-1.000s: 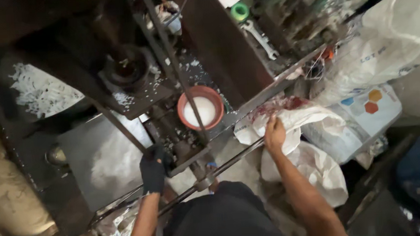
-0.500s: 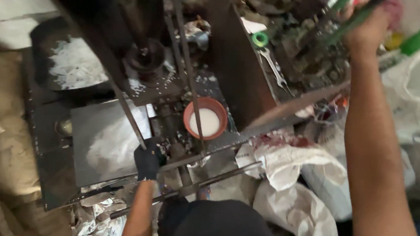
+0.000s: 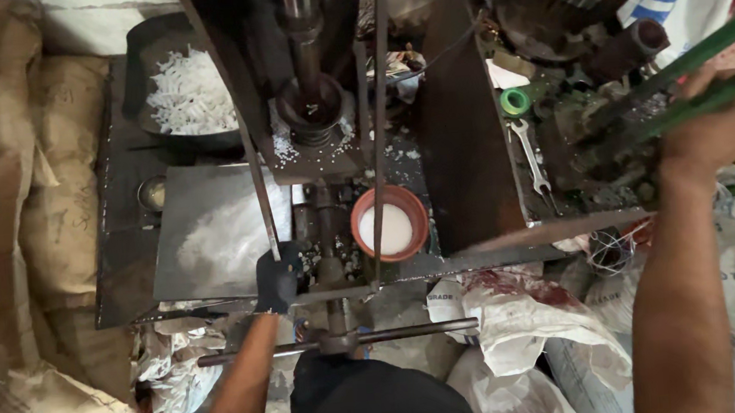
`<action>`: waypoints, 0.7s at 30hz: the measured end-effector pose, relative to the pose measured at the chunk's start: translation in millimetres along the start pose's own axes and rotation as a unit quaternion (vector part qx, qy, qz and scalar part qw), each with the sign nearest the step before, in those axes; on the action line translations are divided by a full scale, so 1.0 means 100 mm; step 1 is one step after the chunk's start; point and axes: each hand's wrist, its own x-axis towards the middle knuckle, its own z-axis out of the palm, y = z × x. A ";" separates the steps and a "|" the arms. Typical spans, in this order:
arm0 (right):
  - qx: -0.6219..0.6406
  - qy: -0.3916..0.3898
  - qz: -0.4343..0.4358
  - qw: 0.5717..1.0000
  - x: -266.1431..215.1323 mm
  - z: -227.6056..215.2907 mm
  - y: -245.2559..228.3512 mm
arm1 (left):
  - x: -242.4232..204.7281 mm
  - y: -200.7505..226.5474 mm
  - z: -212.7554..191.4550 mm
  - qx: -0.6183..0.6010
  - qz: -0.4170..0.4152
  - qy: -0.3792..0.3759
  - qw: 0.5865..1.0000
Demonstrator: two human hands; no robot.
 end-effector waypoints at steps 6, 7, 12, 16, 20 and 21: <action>-0.042 0.015 -0.022 0.999 -0.01 0.06 0.25 | 0.05 -0.09 -0.03 -0.012 0.015 -0.001 1.000; -0.039 0.016 -0.029 0.999 -0.01 0.06 0.28 | 0.06 -0.09 -0.03 0.001 0.017 -0.003 1.000; -0.086 0.008 -0.025 0.996 -0.08 0.04 0.33 | 0.05 -0.13 -0.06 -0.023 0.018 -0.008 1.000; -0.101 0.020 -0.024 0.994 -0.08 0.05 0.34 | 0.07 -0.16 -0.06 -0.036 0.009 -0.009 0.999; -0.163 0.012 -0.025 0.986 -0.07 0.06 0.39 | 0.04 -0.17 -0.08 -0.011 0.000 -0.002 1.000; -0.174 0.006 -0.023 0.985 -0.06 0.07 0.41 | 0.04 -0.15 -0.08 -0.011 -0.003 -0.002 1.000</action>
